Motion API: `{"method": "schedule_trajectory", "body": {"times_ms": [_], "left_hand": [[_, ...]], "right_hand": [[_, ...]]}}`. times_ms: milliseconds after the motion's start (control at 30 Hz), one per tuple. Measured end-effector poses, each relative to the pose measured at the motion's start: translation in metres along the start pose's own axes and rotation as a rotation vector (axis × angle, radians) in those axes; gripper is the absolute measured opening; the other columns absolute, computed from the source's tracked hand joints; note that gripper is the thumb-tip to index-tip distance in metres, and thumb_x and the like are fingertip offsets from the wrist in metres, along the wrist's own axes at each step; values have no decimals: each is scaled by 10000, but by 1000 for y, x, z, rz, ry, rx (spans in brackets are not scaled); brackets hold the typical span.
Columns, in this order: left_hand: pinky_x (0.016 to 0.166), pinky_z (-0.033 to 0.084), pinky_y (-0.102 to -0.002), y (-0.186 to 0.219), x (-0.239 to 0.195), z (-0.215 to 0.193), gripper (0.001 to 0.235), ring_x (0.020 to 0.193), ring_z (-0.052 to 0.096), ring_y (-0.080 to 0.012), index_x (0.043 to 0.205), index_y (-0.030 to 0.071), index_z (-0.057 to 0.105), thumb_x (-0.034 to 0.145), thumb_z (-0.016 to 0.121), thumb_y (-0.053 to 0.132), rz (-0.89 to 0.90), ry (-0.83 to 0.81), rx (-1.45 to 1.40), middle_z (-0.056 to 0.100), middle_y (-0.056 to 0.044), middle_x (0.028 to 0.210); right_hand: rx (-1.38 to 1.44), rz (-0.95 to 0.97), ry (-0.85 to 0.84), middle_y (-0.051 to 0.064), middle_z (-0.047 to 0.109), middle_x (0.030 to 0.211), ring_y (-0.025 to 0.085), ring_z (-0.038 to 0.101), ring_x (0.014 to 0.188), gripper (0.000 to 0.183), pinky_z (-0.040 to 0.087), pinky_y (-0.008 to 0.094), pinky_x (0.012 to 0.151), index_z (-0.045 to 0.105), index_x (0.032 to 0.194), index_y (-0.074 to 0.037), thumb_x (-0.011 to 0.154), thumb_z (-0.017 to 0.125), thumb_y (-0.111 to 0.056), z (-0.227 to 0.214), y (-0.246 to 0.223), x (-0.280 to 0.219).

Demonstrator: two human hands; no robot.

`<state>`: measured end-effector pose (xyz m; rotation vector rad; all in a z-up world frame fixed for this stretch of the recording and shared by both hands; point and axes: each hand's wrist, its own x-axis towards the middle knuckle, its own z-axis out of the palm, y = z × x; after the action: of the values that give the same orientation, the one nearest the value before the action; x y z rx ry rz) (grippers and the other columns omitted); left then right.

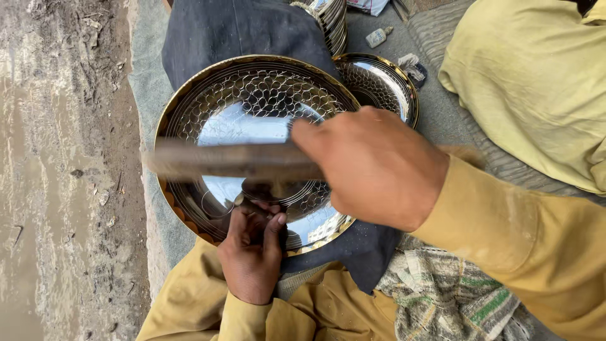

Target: The person uses a hammer and a small metal punch to create a decorative pattern on a large metal plate. They repeatedly strike the punch with the hammer while rotating the plate to continue the pattern.

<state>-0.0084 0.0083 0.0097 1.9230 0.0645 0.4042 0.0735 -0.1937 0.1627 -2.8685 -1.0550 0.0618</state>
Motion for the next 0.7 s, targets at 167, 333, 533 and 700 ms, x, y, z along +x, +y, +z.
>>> {"method": "schedule_trajectory", "body": {"times_ms": [167,333,533,700], "left_hand": [[739,579,-222,-6,-9,4,247,812,741,-86,1046,-9,614,879,788,41,-60,103,31,793,-78,910],[706,580,-220,-3,-6,7,283,778,768,-80,997,-6,566,878,813,65,39,130,117,801,-84,882],[721,590,-220,-3,-5,9,309,804,755,-82,1055,-12,551,886,800,58,46,112,49,802,-104,926],[688,608,-227,0,-5,11,300,784,770,-76,983,-15,562,861,825,62,-10,129,112,810,-106,906]], "right_hand": [[-226,-124,-80,138,713,776,312,740,720,228,607,448,657,684,1069,-58,899,699,-209,-13,-18,20],[-182,-159,130,154,712,744,343,739,661,293,604,435,584,673,987,-37,733,747,-162,-21,-11,21],[-233,-128,171,123,705,722,309,746,697,343,590,440,578,653,1081,-57,786,748,-204,-14,1,13],[-316,-74,-100,136,705,754,323,737,735,173,597,455,611,690,944,-82,858,721,-229,-31,-16,13]]}}
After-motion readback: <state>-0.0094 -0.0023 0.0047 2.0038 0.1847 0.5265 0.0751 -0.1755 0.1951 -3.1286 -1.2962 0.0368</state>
